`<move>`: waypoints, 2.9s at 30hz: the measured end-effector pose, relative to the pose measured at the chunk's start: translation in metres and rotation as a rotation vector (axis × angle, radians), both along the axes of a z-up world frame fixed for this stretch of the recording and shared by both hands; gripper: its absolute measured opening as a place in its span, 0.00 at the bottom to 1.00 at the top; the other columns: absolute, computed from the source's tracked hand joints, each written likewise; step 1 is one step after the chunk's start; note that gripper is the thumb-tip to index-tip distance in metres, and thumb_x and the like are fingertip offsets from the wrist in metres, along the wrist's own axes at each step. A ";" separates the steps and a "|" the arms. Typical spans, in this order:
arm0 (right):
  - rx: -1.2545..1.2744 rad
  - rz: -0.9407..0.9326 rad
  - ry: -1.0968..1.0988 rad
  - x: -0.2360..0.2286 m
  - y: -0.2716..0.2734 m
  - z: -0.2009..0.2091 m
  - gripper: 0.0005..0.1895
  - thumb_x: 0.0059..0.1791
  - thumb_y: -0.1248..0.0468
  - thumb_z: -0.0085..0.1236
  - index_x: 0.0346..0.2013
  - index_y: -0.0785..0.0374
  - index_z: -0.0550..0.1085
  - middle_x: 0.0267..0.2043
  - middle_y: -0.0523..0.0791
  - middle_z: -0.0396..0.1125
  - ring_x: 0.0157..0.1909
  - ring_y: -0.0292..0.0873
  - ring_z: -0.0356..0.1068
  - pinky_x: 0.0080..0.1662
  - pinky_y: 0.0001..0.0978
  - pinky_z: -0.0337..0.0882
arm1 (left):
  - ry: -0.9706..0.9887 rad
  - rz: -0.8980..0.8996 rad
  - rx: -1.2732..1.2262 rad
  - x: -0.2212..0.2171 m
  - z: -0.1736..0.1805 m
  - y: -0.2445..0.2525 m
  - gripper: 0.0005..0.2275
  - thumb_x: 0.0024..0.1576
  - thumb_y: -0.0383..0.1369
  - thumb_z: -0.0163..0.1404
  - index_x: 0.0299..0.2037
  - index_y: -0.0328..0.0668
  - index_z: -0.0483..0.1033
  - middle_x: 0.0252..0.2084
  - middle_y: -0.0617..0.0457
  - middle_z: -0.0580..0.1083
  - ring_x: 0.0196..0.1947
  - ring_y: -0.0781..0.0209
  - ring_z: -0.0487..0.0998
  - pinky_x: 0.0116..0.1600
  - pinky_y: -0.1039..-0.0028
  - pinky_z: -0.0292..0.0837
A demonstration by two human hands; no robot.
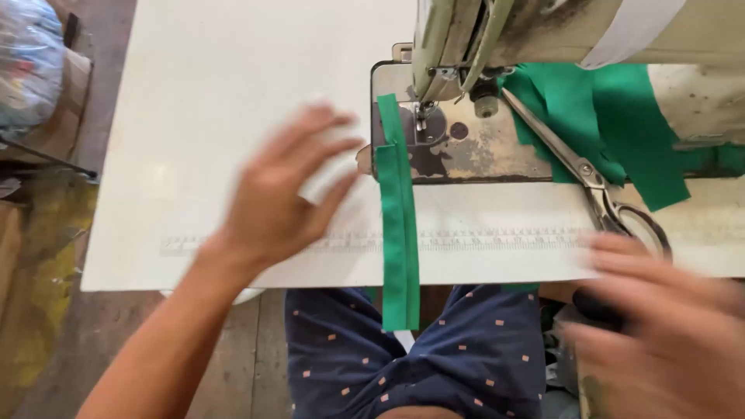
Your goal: Sewing and trimming green fabric strips using an industrial sewing machine and scissors
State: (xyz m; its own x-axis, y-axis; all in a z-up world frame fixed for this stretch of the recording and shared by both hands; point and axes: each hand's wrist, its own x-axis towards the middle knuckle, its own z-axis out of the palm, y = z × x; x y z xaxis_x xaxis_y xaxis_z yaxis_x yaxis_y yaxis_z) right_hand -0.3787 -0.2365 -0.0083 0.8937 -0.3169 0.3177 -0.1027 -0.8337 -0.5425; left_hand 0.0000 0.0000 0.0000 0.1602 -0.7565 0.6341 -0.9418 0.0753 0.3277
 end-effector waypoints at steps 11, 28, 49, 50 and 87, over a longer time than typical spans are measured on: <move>-0.252 0.405 -0.052 0.130 0.050 -0.037 0.19 0.56 0.53 0.62 0.57 0.59 0.81 0.68 0.47 0.72 0.75 0.56 0.66 0.77 0.74 0.46 | -0.267 0.022 0.562 0.037 -0.060 -0.072 0.47 0.64 0.73 0.33 0.82 0.44 0.53 0.83 0.48 0.59 0.84 0.34 0.40 0.81 0.37 0.20; -0.334 -0.449 0.319 0.119 -0.150 -0.028 0.20 0.58 0.43 0.77 0.38 0.54 0.82 0.37 0.43 0.78 0.38 0.49 0.75 0.37 0.50 0.71 | 0.203 -0.112 0.254 -0.072 -0.018 -0.029 0.20 0.63 0.38 0.58 0.63 0.40 0.77 0.78 0.36 0.64 0.82 0.34 0.60 0.82 0.39 0.61; -0.014 -0.397 -0.136 0.055 -0.003 0.024 0.04 0.58 0.81 0.65 0.47 0.75 0.79 0.58 0.61 0.76 0.62 0.55 0.77 0.68 0.46 0.76 | 1.422 -0.274 0.888 -0.137 0.006 -0.106 0.41 0.61 0.58 0.45 0.79 0.36 0.66 0.24 0.68 0.63 0.30 0.74 0.62 0.38 0.79 0.60; -0.078 -0.426 -0.211 0.048 0.007 0.026 0.03 0.60 0.82 0.64 0.48 0.80 0.78 0.59 0.66 0.75 0.62 0.60 0.77 0.69 0.49 0.75 | 1.478 -0.307 1.043 -0.137 0.010 -0.107 0.39 0.59 0.59 0.40 0.70 0.35 0.73 0.40 0.57 0.74 0.39 0.68 0.74 0.47 0.77 0.72; 0.288 -0.404 -0.168 0.114 0.058 0.065 0.06 0.46 0.71 0.72 0.37 0.69 0.83 0.38 0.52 0.81 0.35 0.41 0.78 0.32 0.28 0.72 | 1.066 0.004 -0.211 -0.147 0.022 -0.054 0.03 0.59 0.27 0.64 0.37 0.38 0.83 0.29 0.54 0.80 0.27 0.70 0.79 0.32 0.81 0.77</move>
State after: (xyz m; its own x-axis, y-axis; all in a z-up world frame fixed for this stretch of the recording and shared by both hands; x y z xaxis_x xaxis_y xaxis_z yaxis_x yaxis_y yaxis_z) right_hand -0.2644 -0.1788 0.0568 0.6260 -0.7219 0.2949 -0.2775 -0.5597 -0.7809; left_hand -0.1471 -0.0539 0.0223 0.7078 -0.6465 0.2847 -0.1809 0.2236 0.9577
